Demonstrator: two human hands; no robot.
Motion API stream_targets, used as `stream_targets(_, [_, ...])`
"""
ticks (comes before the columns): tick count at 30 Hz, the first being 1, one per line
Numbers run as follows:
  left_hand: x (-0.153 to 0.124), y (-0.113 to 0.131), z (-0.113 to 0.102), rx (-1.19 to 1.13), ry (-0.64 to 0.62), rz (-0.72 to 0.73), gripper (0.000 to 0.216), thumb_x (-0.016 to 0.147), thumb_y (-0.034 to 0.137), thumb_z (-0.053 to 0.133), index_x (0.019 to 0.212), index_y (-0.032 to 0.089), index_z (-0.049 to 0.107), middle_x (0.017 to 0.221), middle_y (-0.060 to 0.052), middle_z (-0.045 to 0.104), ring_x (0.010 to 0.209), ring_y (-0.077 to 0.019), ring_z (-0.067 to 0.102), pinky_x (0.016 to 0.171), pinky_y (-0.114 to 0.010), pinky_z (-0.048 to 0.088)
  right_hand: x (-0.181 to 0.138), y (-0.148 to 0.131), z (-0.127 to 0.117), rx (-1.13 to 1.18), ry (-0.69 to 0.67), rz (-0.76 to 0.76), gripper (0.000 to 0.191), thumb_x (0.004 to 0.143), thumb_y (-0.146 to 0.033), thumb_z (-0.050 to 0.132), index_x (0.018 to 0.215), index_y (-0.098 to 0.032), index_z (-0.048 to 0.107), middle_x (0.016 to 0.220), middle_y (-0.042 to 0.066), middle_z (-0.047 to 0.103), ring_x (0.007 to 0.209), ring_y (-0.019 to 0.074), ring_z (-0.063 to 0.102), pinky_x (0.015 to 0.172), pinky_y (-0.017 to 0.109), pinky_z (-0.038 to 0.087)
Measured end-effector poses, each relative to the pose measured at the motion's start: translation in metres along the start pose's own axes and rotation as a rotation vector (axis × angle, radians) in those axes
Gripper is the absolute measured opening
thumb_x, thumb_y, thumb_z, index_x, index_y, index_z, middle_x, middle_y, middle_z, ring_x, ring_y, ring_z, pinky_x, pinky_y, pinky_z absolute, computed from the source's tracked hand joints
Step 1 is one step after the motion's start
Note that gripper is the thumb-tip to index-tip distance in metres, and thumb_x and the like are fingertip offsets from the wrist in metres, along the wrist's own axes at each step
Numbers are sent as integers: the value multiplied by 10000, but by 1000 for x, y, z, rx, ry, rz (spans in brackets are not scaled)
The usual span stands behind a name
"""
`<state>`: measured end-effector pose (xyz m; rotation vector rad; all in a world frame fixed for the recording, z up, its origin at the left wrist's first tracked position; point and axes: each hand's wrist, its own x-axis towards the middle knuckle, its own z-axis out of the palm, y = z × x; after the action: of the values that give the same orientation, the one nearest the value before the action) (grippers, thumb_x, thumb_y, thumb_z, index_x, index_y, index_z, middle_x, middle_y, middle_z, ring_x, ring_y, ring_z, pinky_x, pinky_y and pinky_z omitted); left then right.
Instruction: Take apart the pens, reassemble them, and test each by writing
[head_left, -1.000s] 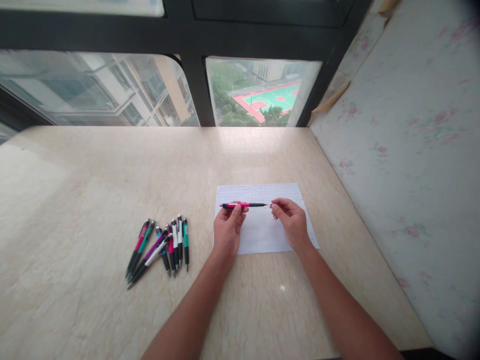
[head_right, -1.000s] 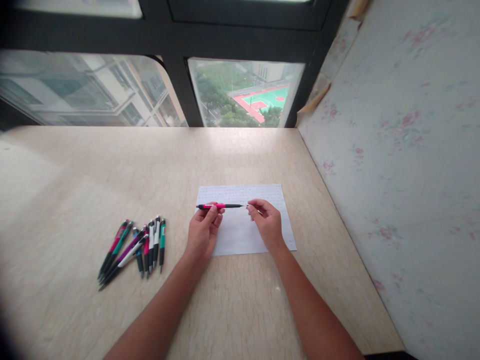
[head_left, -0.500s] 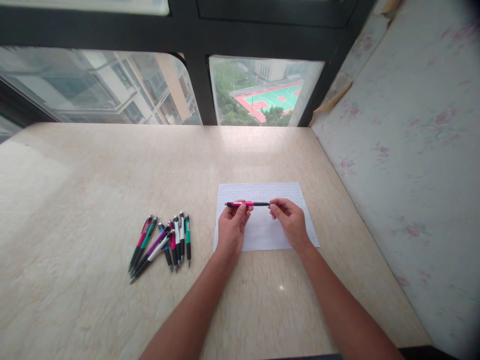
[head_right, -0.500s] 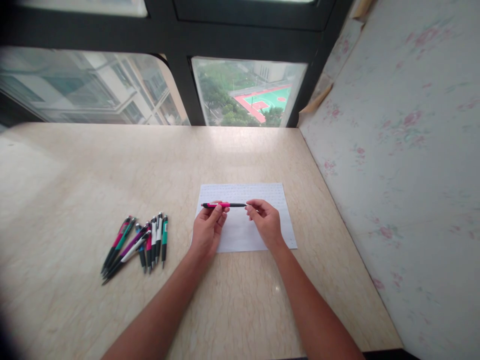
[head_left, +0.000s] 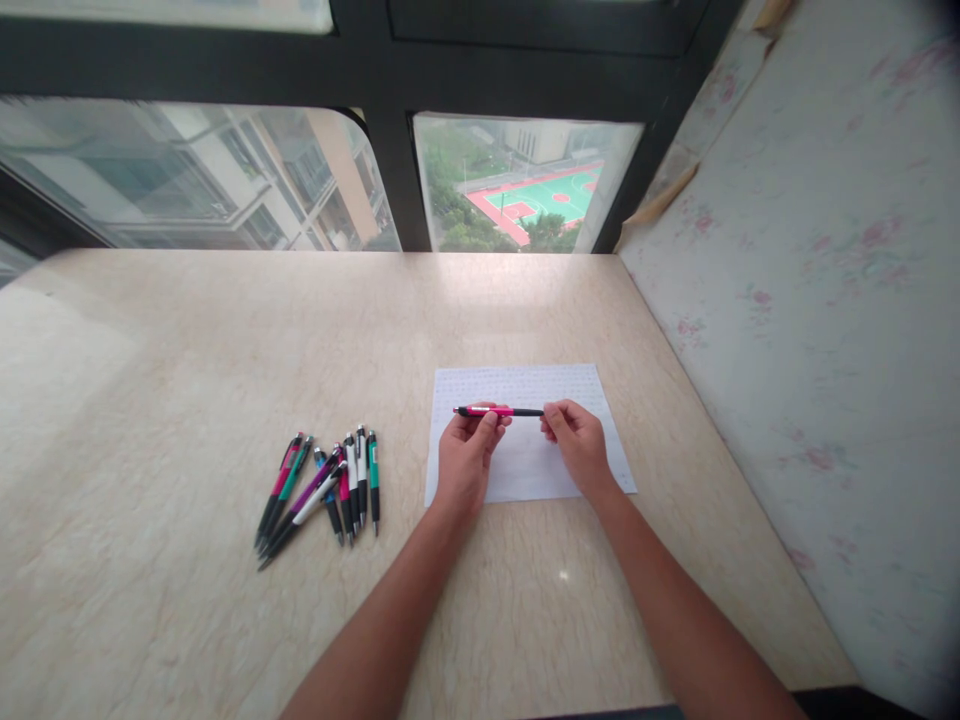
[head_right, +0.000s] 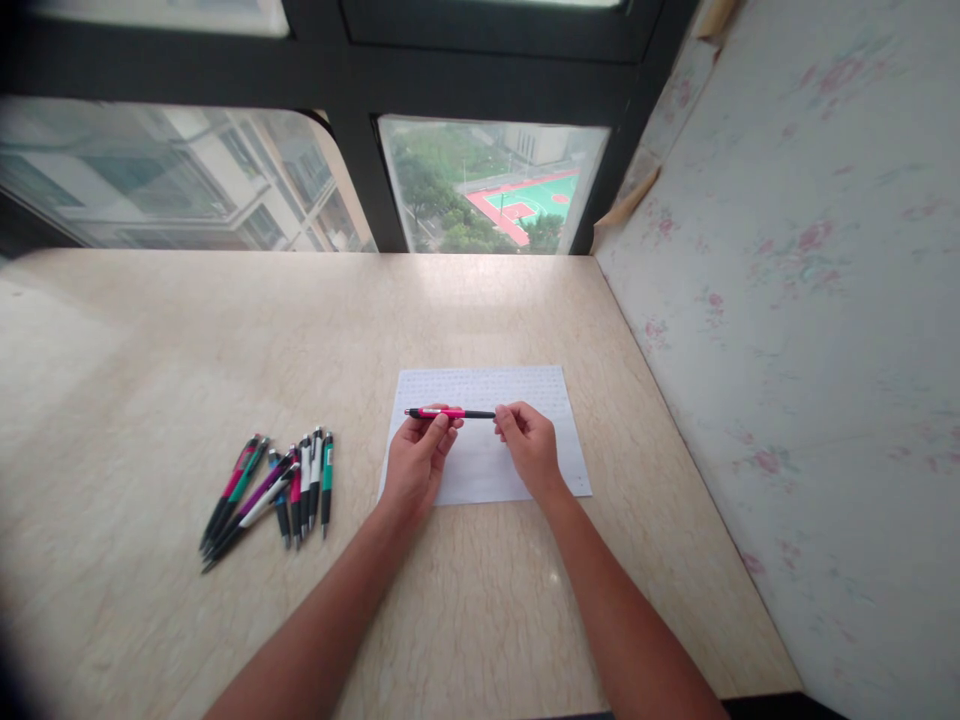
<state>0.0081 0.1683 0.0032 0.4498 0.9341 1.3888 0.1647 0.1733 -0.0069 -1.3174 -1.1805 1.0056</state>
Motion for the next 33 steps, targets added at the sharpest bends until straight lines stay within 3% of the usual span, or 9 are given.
stream_targets(2, [-1, 0, 1, 11, -5, -11, 280, 707, 272, 809, 931, 152, 693, 914, -61, 734, 803, -118, 688, 777, -231, 524, 0, 0, 0, -57, 8, -27, 344, 890, -474, 568, 702, -190, 611, 617, -1, 586, 548, 120, 521, 535, 253, 439])
stream_targets(7, [-4, -1, 3, 40, -24, -24, 296, 697, 291, 815, 927, 149, 694, 910, -69, 734, 785, -126, 687, 783, -253, 526, -3, 0, 2, -3, 76, -64, 264, 886, -426, 598, 1036, -211, 625, 651, -34, 570, 554, 115, 539, 531, 241, 445])
stream_targets(11, [-4, -4, 3, 51, -34, -28, 312, 685, 301, 823, 920, 144, 693, 864, -60, 727, 782, -137, 688, 797, -271, 525, -5, -2, 0, 50, 53, -10, 270, 919, -449, 545, 969, -196, 624, 509, -56, 518, 436, 102, 458, 422, 221, 356])
stream_targets(15, [0, -2, 1, -12, -13, -15, 275, 708, 281, 805, 910, 140, 684, 908, -69, 730, 793, -127, 684, 779, -249, 521, -6, -4, -1, 162, -76, -55, 235, 881, -426, 612, 954, -204, 589, 673, 3, 665, 552, 132, 576, 516, 261, 471])
stream_targets(18, [2, 1, 2, -45, 18, -28, 274, 703, 265, 808, 905, 132, 680, 921, -75, 730, 787, -123, 682, 761, -241, 518, -5, -4, 0, 100, -95, -56, 220, 865, -413, 639, 908, -206, 581, 744, 31, 704, 604, 147, 615, 571, 286, 506])
stream_targets(26, [-1, 2, 5, -3, -8, -45, 285, 696, 274, 817, 902, 129, 683, 909, -81, 734, 761, -120, 683, 733, -234, 513, -4, -1, -5, -134, -52, -98, 437, 951, -475, 479, 608, -208, 520, 475, -28, 505, 446, 111, 464, 490, 256, 398])
stream_targets(29, [0, 3, 4, 5, -10, -32, 296, 695, 283, 817, 913, 134, 683, 908, -76, 734, 763, -120, 683, 721, -230, 516, -3, 0, -7, -81, -59, -135, 370, 962, -481, 437, 777, -202, 594, 603, 2, 593, 540, 135, 544, 532, 266, 431])
stream_targets(31, [1, 3, 4, 1, 1, -22, 293, 698, 279, 815, 916, 135, 683, 905, -71, 732, 765, -117, 682, 719, -226, 518, -1, 1, -8, -83, -55, -159, 287, 941, -469, 485, 939, -206, 599, 767, 31, 650, 666, 157, 610, 580, 273, 465])
stream_targets(33, [1, 3, 3, 3, 17, -17, 284, 698, 269, 814, 910, 133, 683, 906, -70, 731, 766, -115, 683, 721, -223, 520, 0, 0, -9, -142, -70, -183, 243, 913, -444, 542, 971, -212, 588, 837, 39, 656, 732, 168, 630, 611, 277, 479])
